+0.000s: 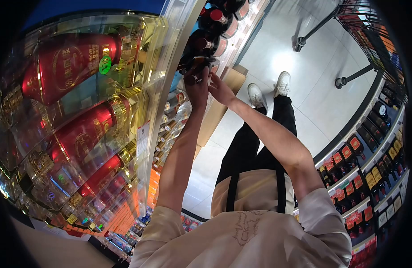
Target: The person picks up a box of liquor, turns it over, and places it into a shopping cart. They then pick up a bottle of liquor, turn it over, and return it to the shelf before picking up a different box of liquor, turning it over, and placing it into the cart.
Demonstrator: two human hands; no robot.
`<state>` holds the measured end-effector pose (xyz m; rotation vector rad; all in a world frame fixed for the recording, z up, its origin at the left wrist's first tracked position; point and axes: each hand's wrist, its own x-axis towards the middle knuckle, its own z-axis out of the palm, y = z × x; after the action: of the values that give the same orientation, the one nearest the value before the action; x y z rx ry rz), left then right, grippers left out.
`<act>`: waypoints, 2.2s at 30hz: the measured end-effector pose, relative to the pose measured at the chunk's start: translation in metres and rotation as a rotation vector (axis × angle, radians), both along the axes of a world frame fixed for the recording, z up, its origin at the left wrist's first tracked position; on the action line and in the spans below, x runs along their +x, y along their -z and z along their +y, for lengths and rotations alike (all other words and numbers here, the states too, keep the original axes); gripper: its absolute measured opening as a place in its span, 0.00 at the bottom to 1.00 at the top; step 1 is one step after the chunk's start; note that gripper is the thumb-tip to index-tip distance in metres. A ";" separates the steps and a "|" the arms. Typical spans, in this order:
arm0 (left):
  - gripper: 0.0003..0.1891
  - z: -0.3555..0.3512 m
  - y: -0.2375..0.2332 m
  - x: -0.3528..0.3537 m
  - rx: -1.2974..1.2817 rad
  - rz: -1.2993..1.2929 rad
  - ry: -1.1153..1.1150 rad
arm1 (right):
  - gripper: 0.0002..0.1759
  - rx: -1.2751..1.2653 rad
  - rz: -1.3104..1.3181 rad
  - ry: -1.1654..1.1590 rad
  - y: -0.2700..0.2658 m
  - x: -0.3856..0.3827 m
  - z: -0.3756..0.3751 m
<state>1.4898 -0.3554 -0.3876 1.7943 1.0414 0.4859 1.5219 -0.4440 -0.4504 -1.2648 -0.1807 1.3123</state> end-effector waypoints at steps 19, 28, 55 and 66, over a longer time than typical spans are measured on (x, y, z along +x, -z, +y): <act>0.27 0.002 0.018 -0.020 0.205 0.143 -0.025 | 0.47 -0.049 0.045 -0.047 -0.014 0.009 -0.004; 0.36 0.001 0.030 -0.035 -0.134 0.080 -0.107 | 0.47 -0.102 0.003 -0.111 -0.004 0.012 0.005; 0.35 0.001 0.012 -0.020 -0.089 0.193 -0.067 | 0.50 -0.005 0.202 0.003 0.002 0.013 0.020; 0.43 0.006 0.048 -0.038 -0.209 0.173 -0.104 | 0.43 -0.147 0.163 -0.110 -0.028 0.033 -0.009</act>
<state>1.4520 -0.3491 -0.4358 1.6231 1.2617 0.2752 1.5547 -0.4526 -0.4221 -1.2783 -0.0401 1.5396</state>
